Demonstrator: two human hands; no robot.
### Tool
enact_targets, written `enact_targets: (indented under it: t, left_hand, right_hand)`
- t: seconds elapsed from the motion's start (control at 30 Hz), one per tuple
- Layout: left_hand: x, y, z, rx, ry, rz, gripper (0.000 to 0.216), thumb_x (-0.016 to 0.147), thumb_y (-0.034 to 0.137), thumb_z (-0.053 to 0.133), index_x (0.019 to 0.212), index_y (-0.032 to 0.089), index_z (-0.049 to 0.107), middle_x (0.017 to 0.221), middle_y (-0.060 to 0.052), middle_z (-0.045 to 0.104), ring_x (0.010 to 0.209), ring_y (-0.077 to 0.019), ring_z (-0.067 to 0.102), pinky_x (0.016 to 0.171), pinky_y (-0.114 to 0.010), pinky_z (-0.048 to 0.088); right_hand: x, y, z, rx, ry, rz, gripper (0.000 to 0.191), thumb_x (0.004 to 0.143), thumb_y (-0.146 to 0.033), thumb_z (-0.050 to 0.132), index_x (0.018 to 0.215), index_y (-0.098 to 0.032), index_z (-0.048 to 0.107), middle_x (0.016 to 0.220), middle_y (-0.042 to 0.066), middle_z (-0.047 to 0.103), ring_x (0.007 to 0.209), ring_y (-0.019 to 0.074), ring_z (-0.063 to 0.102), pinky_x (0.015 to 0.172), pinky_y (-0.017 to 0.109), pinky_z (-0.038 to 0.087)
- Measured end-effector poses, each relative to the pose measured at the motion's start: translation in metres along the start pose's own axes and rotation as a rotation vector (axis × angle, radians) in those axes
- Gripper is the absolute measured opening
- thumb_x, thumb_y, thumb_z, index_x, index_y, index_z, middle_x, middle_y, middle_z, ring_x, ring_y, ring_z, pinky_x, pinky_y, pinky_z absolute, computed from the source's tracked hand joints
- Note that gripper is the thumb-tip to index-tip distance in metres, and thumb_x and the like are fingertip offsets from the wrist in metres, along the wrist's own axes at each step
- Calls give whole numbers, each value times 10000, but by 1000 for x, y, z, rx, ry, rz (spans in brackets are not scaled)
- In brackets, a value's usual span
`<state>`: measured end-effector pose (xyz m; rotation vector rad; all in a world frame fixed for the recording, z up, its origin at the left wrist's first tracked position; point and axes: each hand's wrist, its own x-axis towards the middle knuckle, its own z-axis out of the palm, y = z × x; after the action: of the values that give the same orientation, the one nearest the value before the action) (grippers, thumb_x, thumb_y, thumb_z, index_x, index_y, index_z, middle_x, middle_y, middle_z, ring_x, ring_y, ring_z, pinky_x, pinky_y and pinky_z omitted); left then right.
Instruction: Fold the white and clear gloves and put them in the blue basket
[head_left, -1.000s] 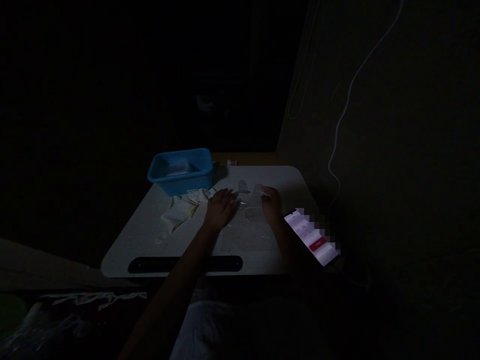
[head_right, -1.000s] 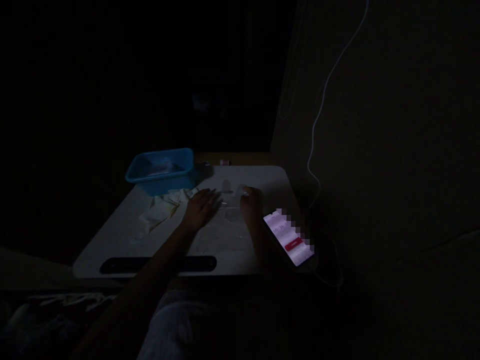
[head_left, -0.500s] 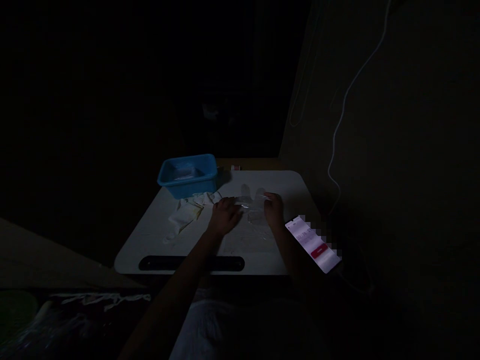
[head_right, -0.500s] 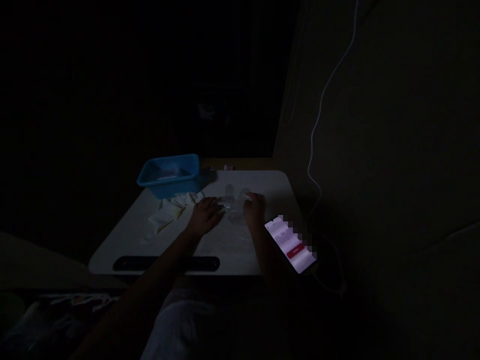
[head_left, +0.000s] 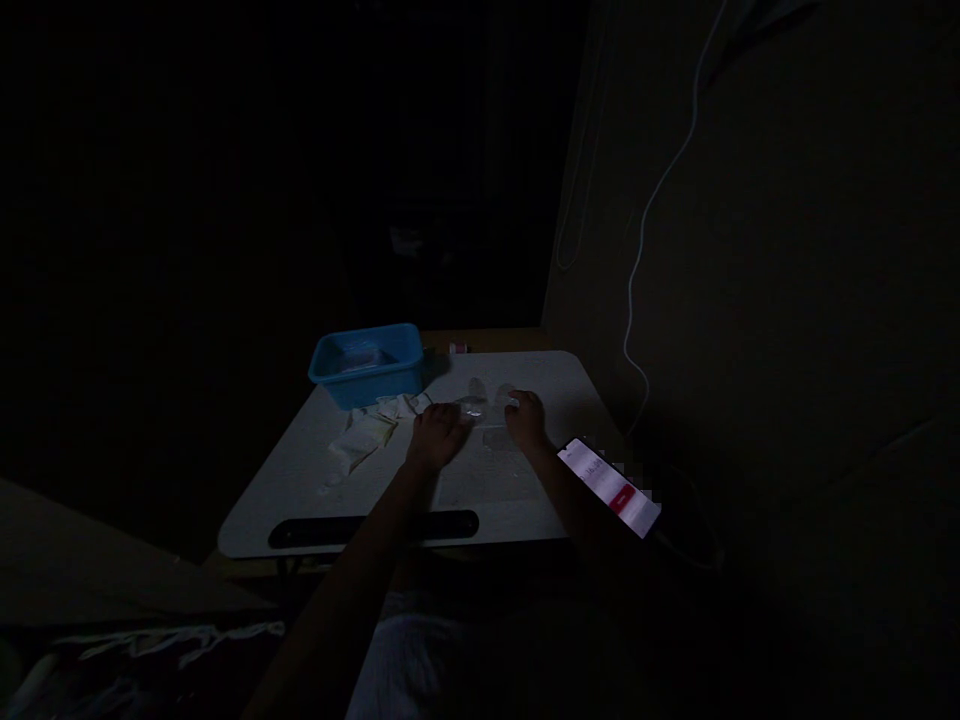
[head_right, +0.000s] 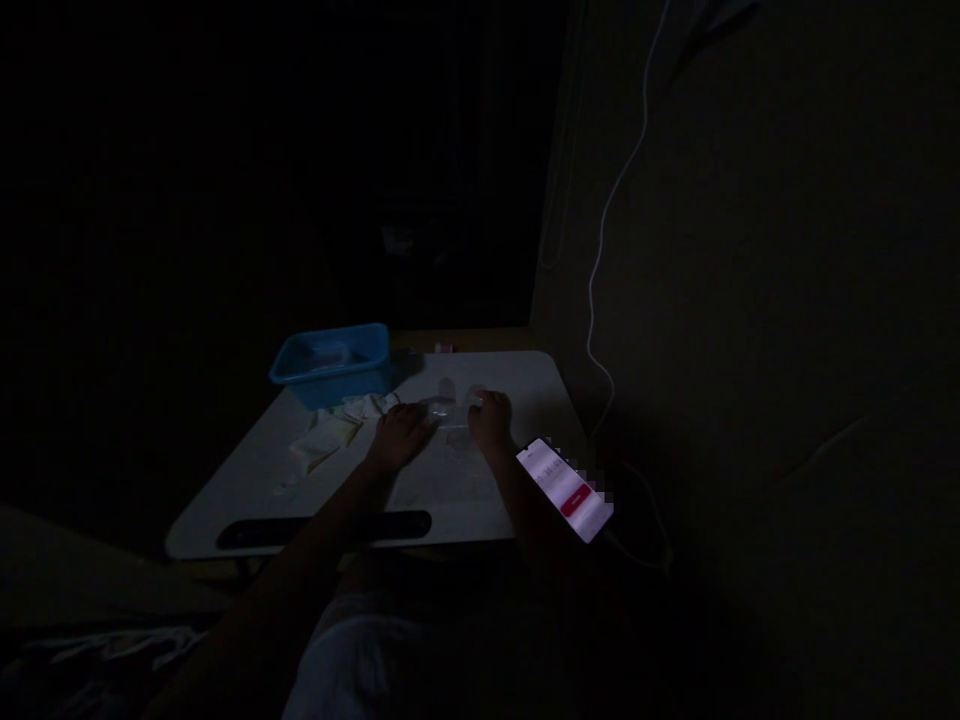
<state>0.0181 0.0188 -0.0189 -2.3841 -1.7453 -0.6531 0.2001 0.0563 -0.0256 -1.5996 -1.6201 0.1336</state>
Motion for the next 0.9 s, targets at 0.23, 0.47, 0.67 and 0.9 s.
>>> enact_targets:
  t: [0.23,0.47,0.67,0.9]
  left_hand:
    - [3,-6,4,-61,25,-9,361,860,442,379,1061,209,567,1122,-98,592,1068,-257,490,835,-433,418]
    - [13,-24,20,-243,191,-27,281,818,324,470,1049,207,579,1108,-87,586,1063,-211,508,910,-410,413]
    - [-7,-27,-13,-310,178,0,319,800,236,422,1062,152,583,1154,-134,560,1113,-241,484,929,-430,413]
    - [-55,-6,-54,-245,-143,348,433,776,326,508,1186,188,511,1210,-98,560,1107,-204,512,954,-365,406]
  right_hand:
    - [3,0,1,-12,-34,-14,355,682,-103,443,976,-133,640,963,105,643,961,213,559,897,344,414]
    - [9,-1,-2,7,-116,21,351,689,-112,463,998,-158,624,992,90,651,980,207,576,900,348,427]
    - [22,1,-47,38,-242,-35,339,707,-91,470,1008,-183,598,1025,59,650,922,159,608,819,281,472]
    - [-21,30,-132,-428,-449,-164,670,702,-344,616,1304,-177,374,1252,160,489,1049,291,537,835,382,433]
